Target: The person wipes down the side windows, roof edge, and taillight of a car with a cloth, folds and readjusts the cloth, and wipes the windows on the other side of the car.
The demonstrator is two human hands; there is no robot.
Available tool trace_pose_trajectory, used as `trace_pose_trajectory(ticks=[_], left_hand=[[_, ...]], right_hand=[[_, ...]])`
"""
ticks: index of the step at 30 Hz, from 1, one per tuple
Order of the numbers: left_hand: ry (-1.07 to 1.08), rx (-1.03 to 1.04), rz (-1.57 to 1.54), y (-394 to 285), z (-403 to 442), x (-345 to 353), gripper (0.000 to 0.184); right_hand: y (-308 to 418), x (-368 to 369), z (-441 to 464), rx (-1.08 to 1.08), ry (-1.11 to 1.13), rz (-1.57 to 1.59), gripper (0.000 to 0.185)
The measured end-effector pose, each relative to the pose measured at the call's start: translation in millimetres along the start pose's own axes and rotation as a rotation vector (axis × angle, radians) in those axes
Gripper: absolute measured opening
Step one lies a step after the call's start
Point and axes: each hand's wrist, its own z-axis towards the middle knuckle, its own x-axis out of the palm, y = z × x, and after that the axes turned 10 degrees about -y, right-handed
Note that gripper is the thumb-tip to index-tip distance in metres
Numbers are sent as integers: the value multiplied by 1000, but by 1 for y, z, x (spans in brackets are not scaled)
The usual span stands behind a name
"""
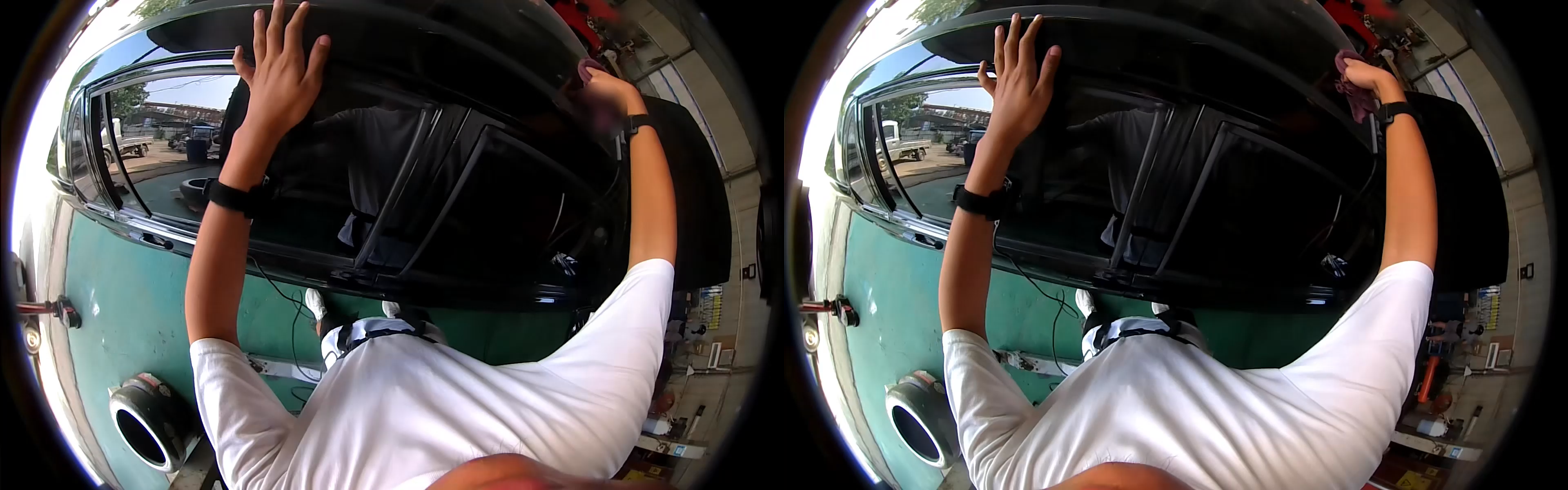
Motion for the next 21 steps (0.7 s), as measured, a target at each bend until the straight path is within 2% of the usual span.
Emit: trace_pose_trajectory(ticks=[4,6,7,9,10,16,17,18,19,21], left_hand=[[-15,42,15,-53,-9,-8,61],[-20,43,29,-82,-4,-8,61],[-10,46,13,-94,-6,-8,61],[-8,11,39,-110,-5,-10,61],[18,-7,50,-107,-8,-5,62],[35,-51,15,-128,-9,-9,61],[33,-41,39,-130,-9,-9,60],[34,-42,33,-132,-9,-10,59],[36,-39,31,-134,-9,-10,59],[25,-35,19,-140,-7,-12,59]], right_hand=[[81,0,-7,-138,93,-185,38],[144,0,-61,-246,165,197,35],[151,7,-68,-303,253,668,35],[182,20,-37,-535,366,591,25],[182,24,-31,-518,364,577,25],[126,-3,-36,-111,16,-357,35],[113,-14,-73,-64,-68,-256,33],[86,-29,-75,44,107,-260,32],[47,-40,-73,113,120,-114,29],[19,-55,-106,282,113,-83,27]])
